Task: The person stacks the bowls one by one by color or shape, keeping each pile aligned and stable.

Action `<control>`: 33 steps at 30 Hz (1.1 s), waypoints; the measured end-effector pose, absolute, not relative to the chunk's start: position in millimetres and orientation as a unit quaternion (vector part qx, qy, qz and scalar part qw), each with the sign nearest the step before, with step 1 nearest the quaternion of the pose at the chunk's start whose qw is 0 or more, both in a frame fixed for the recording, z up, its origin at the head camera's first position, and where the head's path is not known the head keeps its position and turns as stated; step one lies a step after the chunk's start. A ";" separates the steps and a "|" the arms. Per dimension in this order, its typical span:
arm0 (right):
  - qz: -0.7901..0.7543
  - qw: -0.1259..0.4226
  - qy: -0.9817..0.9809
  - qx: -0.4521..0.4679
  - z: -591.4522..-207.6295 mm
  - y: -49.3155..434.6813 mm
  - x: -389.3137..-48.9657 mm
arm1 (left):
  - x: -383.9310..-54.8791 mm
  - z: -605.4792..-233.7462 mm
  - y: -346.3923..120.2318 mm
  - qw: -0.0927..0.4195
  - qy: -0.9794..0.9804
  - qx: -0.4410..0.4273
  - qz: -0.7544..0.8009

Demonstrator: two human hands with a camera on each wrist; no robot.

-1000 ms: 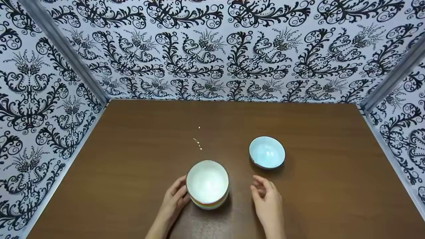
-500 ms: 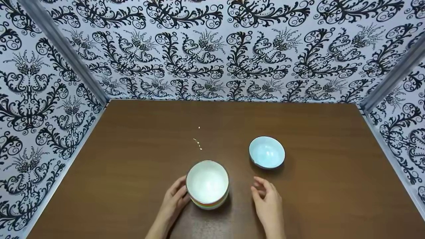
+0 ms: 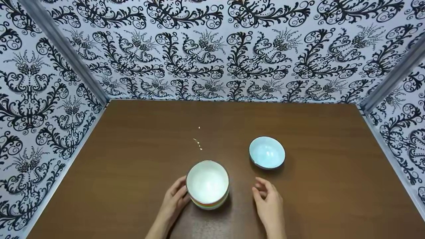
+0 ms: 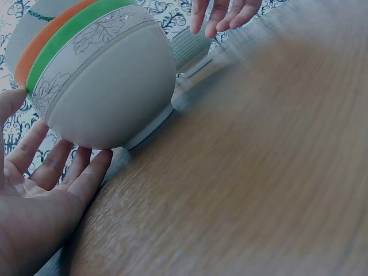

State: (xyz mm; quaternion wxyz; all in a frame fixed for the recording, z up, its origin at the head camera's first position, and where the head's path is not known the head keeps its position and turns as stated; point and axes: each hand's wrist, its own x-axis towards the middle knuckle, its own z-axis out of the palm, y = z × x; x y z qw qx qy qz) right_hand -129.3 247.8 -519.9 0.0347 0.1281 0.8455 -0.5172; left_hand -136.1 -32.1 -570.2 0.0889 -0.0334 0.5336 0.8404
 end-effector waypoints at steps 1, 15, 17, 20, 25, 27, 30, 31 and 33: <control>-0.518 0.035 0.845 0.128 -520.2 248.2 -129.3 | -136.1 -570.3 -32.1 0.089 0.533 -0.033 0.841; -0.540 0.044 0.828 0.145 -524.2 252.2 -129.4 | -136.3 -571.5 -32.3 0.088 0.525 -0.027 0.846; -0.543 0.046 0.826 0.147 -524.8 252.6 -129.5 | -136.4 -571.5 -32.3 0.087 0.529 -0.024 0.844; -0.548 0.049 0.822 0.148 -526.4 253.5 -130.8 | -136.2 -571.3 -32.4 0.086 0.534 -0.020 0.841; -0.565 0.045 0.810 0.152 -529.3 256.1 -134.3 | -135.4 -570.6 -32.1 0.084 0.534 -0.021 0.841; -0.572 0.046 0.804 0.156 -529.8 257.7 -135.3 | -135.3 -570.5 -31.9 0.084 0.534 -0.023 0.841; -0.584 0.050 0.793 0.166 -530.3 260.4 -136.7 | -135.4 -570.5 -31.9 0.084 0.538 -0.022 0.839; -0.588 0.051 0.789 0.170 -530.4 261.2 -137.0 | -135.3 -570.7 -32.0 0.084 0.539 -0.022 0.838; -0.598 0.050 0.780 0.176 -531.2 263.1 -138.0 | -135.3 -571.1 -32.2 0.084 0.543 -0.022 0.835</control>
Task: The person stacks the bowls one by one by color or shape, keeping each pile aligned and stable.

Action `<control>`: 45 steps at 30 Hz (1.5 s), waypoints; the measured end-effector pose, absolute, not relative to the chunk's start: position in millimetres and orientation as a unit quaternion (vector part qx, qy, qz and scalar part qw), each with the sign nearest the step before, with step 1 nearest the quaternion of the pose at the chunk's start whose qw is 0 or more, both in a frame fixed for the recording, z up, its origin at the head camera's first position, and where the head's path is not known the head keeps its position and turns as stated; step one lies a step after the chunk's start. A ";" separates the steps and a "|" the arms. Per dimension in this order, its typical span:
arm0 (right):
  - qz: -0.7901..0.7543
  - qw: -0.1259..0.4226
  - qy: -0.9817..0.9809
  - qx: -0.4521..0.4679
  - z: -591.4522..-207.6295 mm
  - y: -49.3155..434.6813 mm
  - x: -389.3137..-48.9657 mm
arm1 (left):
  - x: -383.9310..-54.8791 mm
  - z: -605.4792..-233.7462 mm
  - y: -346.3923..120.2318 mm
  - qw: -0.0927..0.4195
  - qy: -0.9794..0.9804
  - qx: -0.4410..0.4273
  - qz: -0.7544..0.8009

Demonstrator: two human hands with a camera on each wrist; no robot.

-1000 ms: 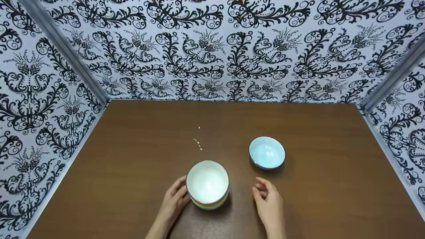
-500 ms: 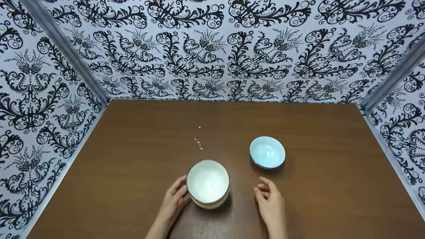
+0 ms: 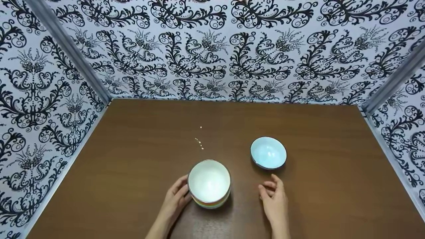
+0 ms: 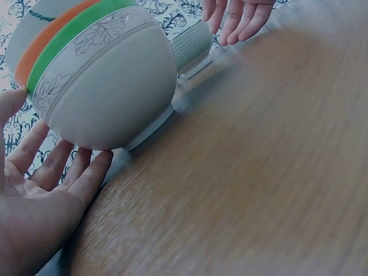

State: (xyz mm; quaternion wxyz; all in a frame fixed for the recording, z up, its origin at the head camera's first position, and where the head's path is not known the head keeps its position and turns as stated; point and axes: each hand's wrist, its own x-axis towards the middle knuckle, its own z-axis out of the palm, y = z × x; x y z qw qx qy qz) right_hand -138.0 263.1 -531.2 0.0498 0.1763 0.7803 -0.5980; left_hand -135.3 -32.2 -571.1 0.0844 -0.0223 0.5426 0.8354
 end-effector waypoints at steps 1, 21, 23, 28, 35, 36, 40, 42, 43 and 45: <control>-0.604 0.049 0.775 0.179 -531.6 264.0 -138.7 | -135.5 -571.3 -32.3 0.084 0.543 -0.022 0.835; -0.683 0.026 0.700 0.208 -532.6 273.7 -155.5 | -135.9 -567.9 -32.0 0.094 0.540 -0.036 0.836; -0.687 0.031 0.695 0.211 -532.8 274.1 -156.4 | -135.5 -567.7 -31.9 0.095 0.540 -0.038 0.835; -0.699 0.045 0.680 0.215 -531.6 276.0 -158.6 | -135.7 -568.3 -32.1 0.094 0.540 -0.036 0.835; -0.710 0.058 0.670 0.208 -529.9 277.6 -163.5 | -134.8 -567.8 -32.1 0.090 0.534 -0.039 0.840; -0.711 0.059 0.670 0.208 -529.7 277.6 -164.2 | -134.9 -567.6 -32.1 0.090 0.534 -0.039 0.840; -0.714 0.061 0.666 0.207 -529.6 277.4 -167.2 | -135.3 -568.3 -32.2 0.089 0.535 -0.036 0.839; -0.716 0.060 0.665 0.205 -529.7 277.6 -168.2 | -135.5 -569.6 -32.4 0.089 0.536 -0.029 0.839; -0.716 0.059 0.665 0.203 -529.9 277.8 -168.8 | -135.6 -570.1 -32.5 0.089 0.537 -0.024 0.838; -0.718 0.056 0.665 0.199 -530.6 278.1 -170.1 | -135.6 -571.2 -32.9 0.088 0.539 -0.016 0.837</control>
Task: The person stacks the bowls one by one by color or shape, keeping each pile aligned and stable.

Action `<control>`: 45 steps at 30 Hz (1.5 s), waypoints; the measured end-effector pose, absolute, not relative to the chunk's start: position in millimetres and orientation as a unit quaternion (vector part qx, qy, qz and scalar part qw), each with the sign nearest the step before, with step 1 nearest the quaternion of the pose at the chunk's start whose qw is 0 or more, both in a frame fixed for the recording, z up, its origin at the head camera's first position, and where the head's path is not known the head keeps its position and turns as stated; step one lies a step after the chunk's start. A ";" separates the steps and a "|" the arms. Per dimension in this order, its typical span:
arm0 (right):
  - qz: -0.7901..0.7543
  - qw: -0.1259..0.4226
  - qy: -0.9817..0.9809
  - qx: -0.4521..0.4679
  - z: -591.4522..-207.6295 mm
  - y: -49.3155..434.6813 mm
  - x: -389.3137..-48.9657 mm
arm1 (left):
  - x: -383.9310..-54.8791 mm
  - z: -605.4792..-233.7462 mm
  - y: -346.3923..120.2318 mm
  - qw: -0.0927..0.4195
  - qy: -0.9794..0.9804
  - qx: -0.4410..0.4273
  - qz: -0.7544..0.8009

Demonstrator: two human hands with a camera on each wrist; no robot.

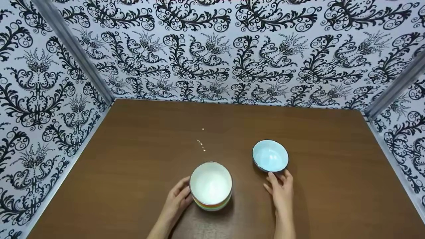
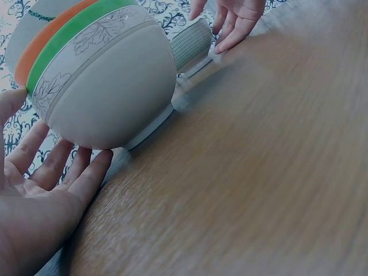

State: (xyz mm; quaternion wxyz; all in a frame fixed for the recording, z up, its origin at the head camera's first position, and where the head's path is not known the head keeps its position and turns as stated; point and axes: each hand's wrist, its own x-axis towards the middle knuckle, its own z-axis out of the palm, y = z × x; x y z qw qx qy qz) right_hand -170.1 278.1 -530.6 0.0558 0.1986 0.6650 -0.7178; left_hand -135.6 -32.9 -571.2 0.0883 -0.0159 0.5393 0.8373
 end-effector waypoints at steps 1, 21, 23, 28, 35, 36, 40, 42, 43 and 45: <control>-0.718 0.055 0.665 0.196 -530.9 278.3 -170.4 | -135.6 -571.8 -33.0 0.089 0.539 -0.012 0.837; -0.721 0.051 0.663 0.194 -533.9 279.4 -178.5 | -135.3 -570.9 -32.7 0.090 0.533 -0.014 0.841; -0.722 0.052 0.662 0.194 -534.2 279.4 -178.6 | -135.4 -571.0 -32.6 0.090 0.532 -0.014 0.842; -0.723 0.047 0.663 0.187 -536.1 279.0 -179.4 | -135.6 -571.6 -32.9 0.089 0.533 -0.011 0.841; -0.728 0.041 0.662 0.172 -538.0 277.6 -180.5 | -134.9 -570.7 -32.5 0.090 0.537 -0.022 0.839; -0.728 0.042 0.661 0.175 -537.6 277.4 -180.5 | -135.0 -570.4 -32.2 0.091 0.536 -0.024 0.839; -0.730 0.049 0.655 0.188 -535.8 277.1 -180.4 | -134.8 -569.7 -32.1 0.091 0.531 -0.025 0.842; -0.733 0.049 0.650 0.194 -535.5 276.8 -180.9 | -134.8 -569.9 -32.3 0.090 0.529 -0.023 0.843; -0.735 0.050 0.647 0.195 -535.8 276.6 -181.2 | -134.6 -570.0 -32.5 0.089 0.529 -0.021 0.844; -0.741 0.048 0.640 0.199 -536.3 275.6 -182.0 | -134.6 -570.2 -32.7 0.088 0.529 -0.018 0.844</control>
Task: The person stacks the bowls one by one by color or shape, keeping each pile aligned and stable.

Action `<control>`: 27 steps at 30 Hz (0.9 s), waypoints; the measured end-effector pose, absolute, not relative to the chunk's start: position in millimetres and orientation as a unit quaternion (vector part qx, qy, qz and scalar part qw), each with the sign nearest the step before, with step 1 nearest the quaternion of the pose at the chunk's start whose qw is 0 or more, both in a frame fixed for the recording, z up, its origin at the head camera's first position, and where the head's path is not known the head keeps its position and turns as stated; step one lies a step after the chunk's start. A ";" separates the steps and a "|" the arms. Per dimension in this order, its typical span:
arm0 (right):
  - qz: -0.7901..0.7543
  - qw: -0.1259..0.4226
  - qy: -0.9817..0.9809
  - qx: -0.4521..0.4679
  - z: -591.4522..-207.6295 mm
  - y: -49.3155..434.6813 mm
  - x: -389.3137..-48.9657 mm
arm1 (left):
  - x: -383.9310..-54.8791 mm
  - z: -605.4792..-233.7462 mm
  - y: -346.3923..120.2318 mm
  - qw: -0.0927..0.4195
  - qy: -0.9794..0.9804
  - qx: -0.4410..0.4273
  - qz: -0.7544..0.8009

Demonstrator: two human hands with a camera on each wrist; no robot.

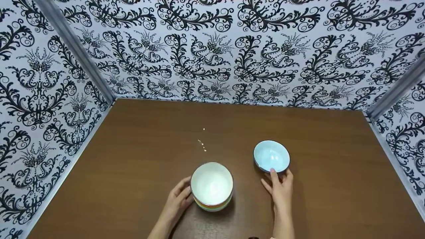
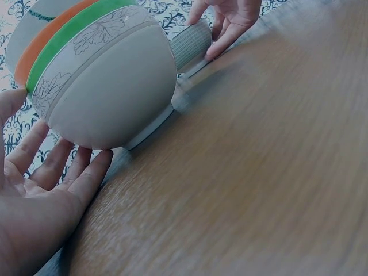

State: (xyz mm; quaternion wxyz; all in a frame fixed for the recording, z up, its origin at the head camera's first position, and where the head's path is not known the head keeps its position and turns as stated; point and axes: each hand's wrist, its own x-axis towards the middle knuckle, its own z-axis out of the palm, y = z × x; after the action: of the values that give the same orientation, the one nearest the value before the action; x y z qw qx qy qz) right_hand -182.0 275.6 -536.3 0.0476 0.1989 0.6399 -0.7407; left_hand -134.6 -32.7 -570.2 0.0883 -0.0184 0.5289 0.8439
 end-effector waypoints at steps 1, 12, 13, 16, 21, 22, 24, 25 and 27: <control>-0.743 0.047 0.637 0.200 -536.3 275.3 -182.3 | -134.7 -570.1 -32.6 0.088 0.530 -0.019 0.843; -0.752 0.045 0.628 0.196 -534.1 275.3 -182.4 | -135.3 -569.9 -32.0 0.089 0.529 -0.023 0.844; -0.752 0.045 0.628 0.194 -534.1 275.2 -182.2 | -135.2 -570.1 -32.2 0.089 0.529 -0.021 0.844; -0.754 0.042 0.627 0.189 -533.7 275.0 -181.5 | -135.5 -570.7 -32.7 0.092 0.527 -0.016 0.845; -0.760 0.051 0.621 0.183 -532.6 275.0 -181.1 | -135.2 -570.5 -32.6 0.091 0.521 -0.015 0.849; -0.761 0.054 0.620 0.183 -532.2 275.0 -180.9 | -135.1 -570.3 -32.4 0.090 0.519 -0.016 0.850; -0.763 0.055 0.616 0.186 -531.1 274.2 -181.1 | -135.1 -570.1 -32.2 0.090 0.518 -0.019 0.850; -0.764 0.054 0.615 0.187 -530.5 273.7 -181.1 | -135.3 -569.9 -32.0 0.090 0.518 -0.020 0.851; -0.765 0.052 0.613 0.190 -529.7 272.9 -181.2 | -135.1 -569.7 -32.0 0.088 0.516 -0.020 0.852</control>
State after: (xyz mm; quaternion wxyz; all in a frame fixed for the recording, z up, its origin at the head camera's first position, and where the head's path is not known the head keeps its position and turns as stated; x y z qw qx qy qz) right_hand -181.2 272.9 -529.7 0.0516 0.1896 0.6132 -0.7651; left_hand -135.1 -32.0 -569.7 0.0878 -0.0198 0.5158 0.8520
